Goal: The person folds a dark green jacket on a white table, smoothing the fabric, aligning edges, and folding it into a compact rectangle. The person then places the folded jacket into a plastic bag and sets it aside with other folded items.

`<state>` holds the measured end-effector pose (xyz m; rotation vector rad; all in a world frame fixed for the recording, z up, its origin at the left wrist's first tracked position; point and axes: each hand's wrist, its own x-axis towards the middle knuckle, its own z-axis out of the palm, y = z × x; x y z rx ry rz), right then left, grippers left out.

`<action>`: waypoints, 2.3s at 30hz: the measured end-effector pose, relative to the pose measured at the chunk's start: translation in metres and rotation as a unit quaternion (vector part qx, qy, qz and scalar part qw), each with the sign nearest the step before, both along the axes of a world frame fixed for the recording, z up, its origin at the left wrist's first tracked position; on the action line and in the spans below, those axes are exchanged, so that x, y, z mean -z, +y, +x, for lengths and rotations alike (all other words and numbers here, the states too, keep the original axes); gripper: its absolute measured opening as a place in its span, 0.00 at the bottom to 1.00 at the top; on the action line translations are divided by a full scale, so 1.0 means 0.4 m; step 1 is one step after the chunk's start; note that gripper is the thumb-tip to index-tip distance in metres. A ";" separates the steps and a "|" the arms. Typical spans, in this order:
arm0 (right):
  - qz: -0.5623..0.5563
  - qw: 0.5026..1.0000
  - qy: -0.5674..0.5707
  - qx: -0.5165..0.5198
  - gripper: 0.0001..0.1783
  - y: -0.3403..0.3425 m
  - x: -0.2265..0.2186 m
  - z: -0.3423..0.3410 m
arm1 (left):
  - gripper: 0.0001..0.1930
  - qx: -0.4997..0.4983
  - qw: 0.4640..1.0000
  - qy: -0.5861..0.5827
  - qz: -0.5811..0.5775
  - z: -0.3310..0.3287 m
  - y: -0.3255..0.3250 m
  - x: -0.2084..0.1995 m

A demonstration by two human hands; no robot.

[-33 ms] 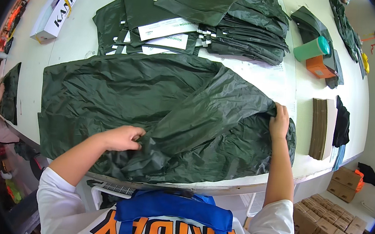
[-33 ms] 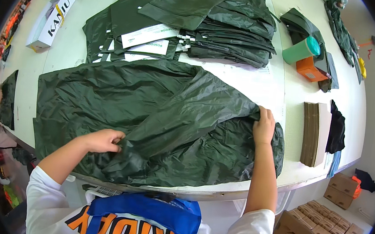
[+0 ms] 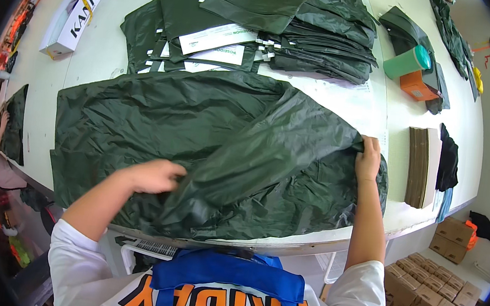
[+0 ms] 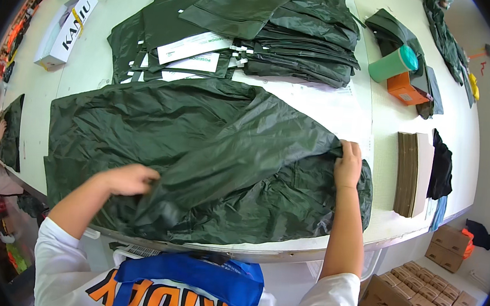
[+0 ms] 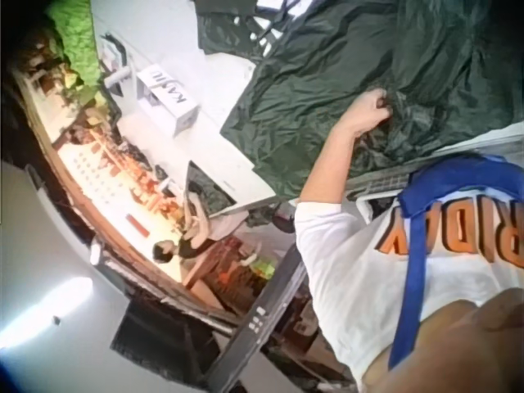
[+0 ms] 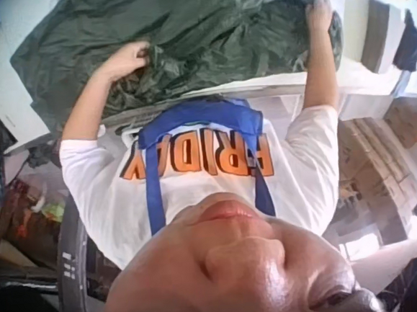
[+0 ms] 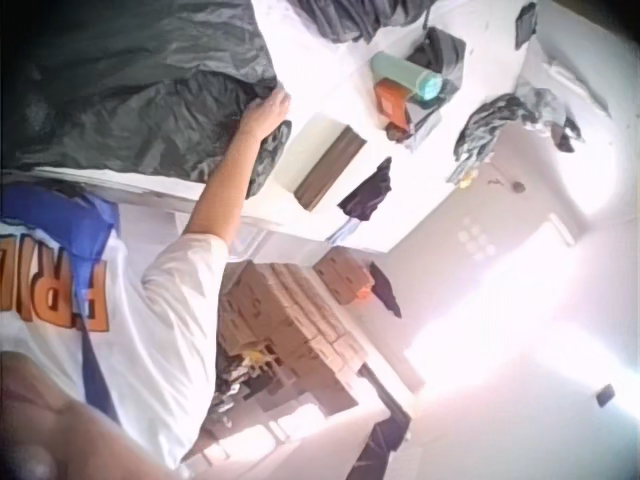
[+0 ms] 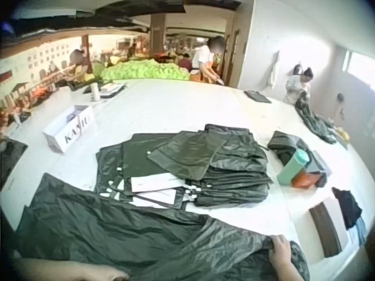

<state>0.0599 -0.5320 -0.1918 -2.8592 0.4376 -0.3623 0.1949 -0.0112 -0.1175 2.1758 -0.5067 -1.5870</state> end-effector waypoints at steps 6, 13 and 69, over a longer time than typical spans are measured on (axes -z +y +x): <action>-0.037 0.998 -0.052 -0.009 0.20 -0.011 0.017 -0.044 | 0.21 0.125 0.923 -0.355 0.074 0.224 0.014 -0.049; -0.050 0.983 -0.024 -0.178 0.15 0.033 -0.066 0.000 | 0.19 -0.033 0.942 -0.310 -0.127 0.211 -0.583 0.111; 0.847 0.523 0.024 -0.092 0.09 0.872 -0.329 0.203 | 0.20 -0.570 0.632 0.246 -0.463 -0.049 0.092 -0.088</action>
